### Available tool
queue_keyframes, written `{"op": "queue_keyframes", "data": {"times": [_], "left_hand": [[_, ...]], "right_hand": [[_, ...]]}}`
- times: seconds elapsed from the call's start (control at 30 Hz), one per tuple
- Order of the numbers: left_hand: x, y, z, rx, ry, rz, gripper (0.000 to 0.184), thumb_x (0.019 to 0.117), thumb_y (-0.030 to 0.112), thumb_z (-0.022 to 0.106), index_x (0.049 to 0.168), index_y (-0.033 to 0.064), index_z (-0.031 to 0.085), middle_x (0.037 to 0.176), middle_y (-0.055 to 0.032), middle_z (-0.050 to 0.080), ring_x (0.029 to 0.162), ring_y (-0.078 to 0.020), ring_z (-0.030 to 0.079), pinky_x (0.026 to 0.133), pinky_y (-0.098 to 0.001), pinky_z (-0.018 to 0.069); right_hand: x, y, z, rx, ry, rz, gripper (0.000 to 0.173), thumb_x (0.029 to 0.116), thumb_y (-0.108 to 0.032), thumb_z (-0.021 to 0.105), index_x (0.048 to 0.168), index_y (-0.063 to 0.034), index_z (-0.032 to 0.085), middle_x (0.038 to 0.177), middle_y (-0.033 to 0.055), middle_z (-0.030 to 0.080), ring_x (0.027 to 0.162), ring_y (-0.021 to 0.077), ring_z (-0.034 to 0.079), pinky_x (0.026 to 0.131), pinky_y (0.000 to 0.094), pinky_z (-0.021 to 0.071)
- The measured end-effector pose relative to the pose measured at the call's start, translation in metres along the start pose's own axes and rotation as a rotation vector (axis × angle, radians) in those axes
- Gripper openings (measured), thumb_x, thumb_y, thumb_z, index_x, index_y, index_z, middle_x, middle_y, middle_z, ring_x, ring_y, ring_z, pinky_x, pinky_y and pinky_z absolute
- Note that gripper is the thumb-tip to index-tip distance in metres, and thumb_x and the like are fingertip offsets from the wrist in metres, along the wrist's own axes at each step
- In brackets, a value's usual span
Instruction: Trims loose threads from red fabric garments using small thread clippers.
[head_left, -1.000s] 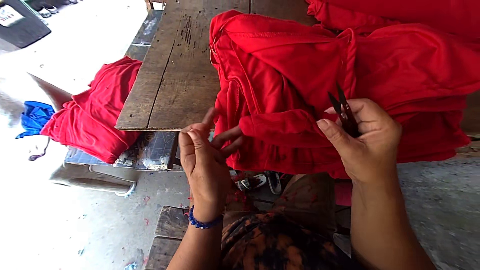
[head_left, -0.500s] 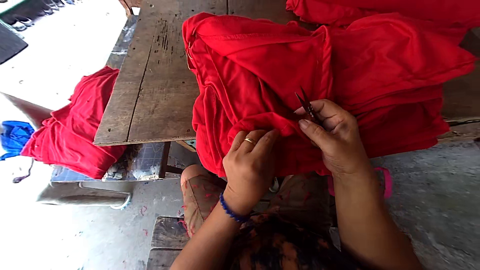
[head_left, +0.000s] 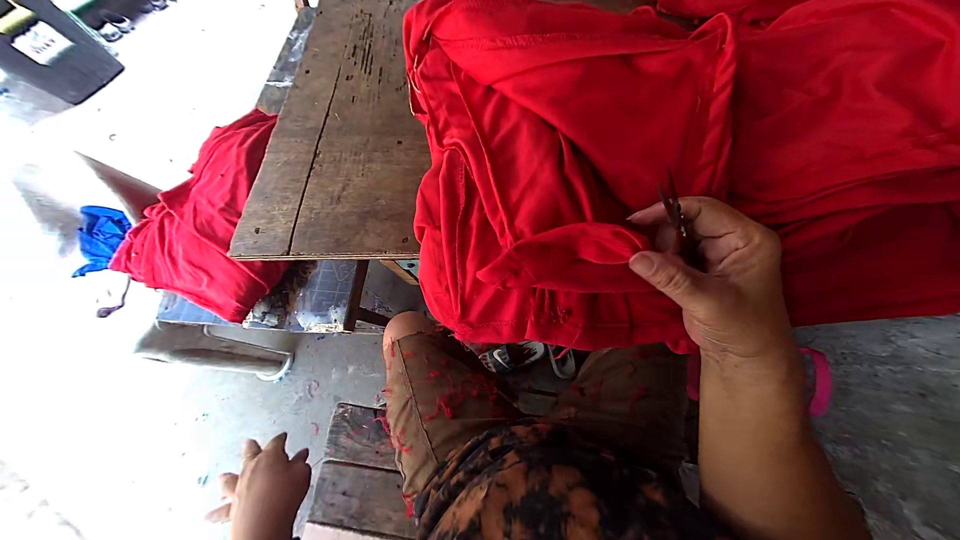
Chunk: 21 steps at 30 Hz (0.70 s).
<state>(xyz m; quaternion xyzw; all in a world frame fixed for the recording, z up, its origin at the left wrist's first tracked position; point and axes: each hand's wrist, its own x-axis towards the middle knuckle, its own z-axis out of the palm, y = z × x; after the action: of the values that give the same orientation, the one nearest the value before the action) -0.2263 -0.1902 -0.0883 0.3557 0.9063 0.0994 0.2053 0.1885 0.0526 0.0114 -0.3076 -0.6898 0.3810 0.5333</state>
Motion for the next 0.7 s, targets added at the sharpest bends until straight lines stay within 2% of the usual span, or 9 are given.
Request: {"op": "queue_keyframes", "data": {"times": [0.03,0.07,0.13,0.2,0.3,0.37,0.5,0.6,0.7], "left_hand": [[-0.003,-0.004,0.004,-0.084,0.086,0.122,0.047,0.0970,0.012,0.063,0.134,-0.0162,0.056,0.143,-0.0482,0.041,0.136,-0.0669,0.035,0.107,-0.0823,0.0215],[-0.006,0.006,0.006,-0.177,0.195,0.248,0.046,0.0987,0.016,0.061,0.132,-0.0156,0.058,0.137,-0.0426,0.052,0.131,-0.0569,0.049,0.108,-0.0714,0.0344],[-0.011,0.053,0.007,-0.372,0.394,0.502,0.032,0.1024,0.018,0.060,0.113,-0.0106,0.068,0.103,-0.0179,0.073,0.097,-0.0139,0.071,0.091,-0.0311,0.0562],[-0.016,0.110,0.005,-0.621,0.400,0.773,0.023,0.1014,0.017,0.063,0.101,-0.0055,0.070,0.095,-0.0038,0.074,0.089,0.0016,0.068,0.085,-0.0192,0.0567],[-0.027,0.192,0.001,-0.722,0.370,1.070,0.029,0.0964,0.021,0.072,0.117,0.0006,0.069,0.122,-0.0094,0.066,0.083,-0.0015,0.064,0.071,-0.0178,0.0553],[-0.030,0.234,-0.002,-0.668,0.392,1.168,0.039,0.0914,0.018,0.077,0.124,-0.0018,0.068,0.122,-0.0159,0.062,0.071,-0.0041,0.057,0.058,-0.0167,0.0479],[-0.022,0.262,0.002,-0.765,0.526,1.252,0.006,0.0872,0.004,0.070,0.088,-0.0004,0.066,0.080,-0.0063,0.065,0.068,-0.0059,0.060,0.063,-0.0196,0.0513],[-0.027,0.259,0.003,-0.917,0.601,1.293,0.014,0.1005,0.011,0.057,0.087,0.0085,0.053,0.083,0.0000,0.061,0.078,-0.0033,0.062,0.070,-0.0203,0.0524],[-0.031,0.266,-0.004,-0.924,0.575,1.440,0.015,0.1007,0.011,0.053,0.087,0.0066,0.053,0.086,-0.0051,0.065,0.086,-0.0081,0.067,0.077,-0.0239,0.0559]], "right_hand": [[0.000,0.000,0.002,-0.033,0.000,-0.006,0.033,0.0862,-0.020,0.080,0.113,-0.0061,0.068,0.078,-0.0118,0.057,0.060,-0.0068,0.047,0.053,0.0067,0.0403],[-0.001,-0.001,0.003,-0.069,-0.002,-0.007,0.032,0.0850,-0.019,0.081,0.112,-0.0050,0.069,0.079,-0.0104,0.059,0.061,-0.0066,0.048,0.054,0.0068,0.0408],[-0.001,-0.002,0.005,-0.127,-0.013,-0.016,0.025,0.0871,-0.015,0.079,0.108,-0.0039,0.070,0.083,-0.0080,0.064,0.065,-0.0060,0.053,0.057,0.0078,0.0448],[-0.001,-0.001,0.007,-0.164,-0.007,-0.042,0.013,0.0909,-0.010,0.074,0.102,-0.0042,0.071,0.081,-0.0085,0.066,0.067,-0.0069,0.057,0.060,0.0082,0.0485],[-0.003,0.000,0.005,-0.134,0.007,-0.058,0.008,0.0929,-0.005,0.070,0.101,-0.0048,0.071,0.083,-0.0091,0.065,0.070,-0.0063,0.058,0.063,0.0090,0.0492],[-0.004,0.000,0.001,-0.095,0.020,-0.071,0.011,0.0914,-0.002,0.071,0.102,-0.0056,0.072,0.086,-0.0083,0.068,0.073,-0.0049,0.061,0.066,0.0104,0.0515],[-0.019,-0.009,-0.010,-0.017,0.043,-0.129,0.019,0.0867,-0.004,0.075,0.101,-0.0169,0.073,0.084,-0.0132,0.065,0.067,-0.0055,0.055,0.061,0.0108,0.0487],[-0.032,-0.022,-0.007,0.137,-0.104,-0.131,0.018,0.1002,-0.018,0.066,0.117,-0.0238,0.068,0.085,-0.0143,0.066,0.066,-0.0065,0.057,0.060,0.0107,0.0495],[-0.030,-0.035,0.012,0.223,-0.453,-0.062,0.032,0.1067,-0.020,0.055,0.138,-0.0165,0.051,0.106,-0.0059,0.074,0.093,-0.0011,0.069,0.081,0.0153,0.0561]]}}
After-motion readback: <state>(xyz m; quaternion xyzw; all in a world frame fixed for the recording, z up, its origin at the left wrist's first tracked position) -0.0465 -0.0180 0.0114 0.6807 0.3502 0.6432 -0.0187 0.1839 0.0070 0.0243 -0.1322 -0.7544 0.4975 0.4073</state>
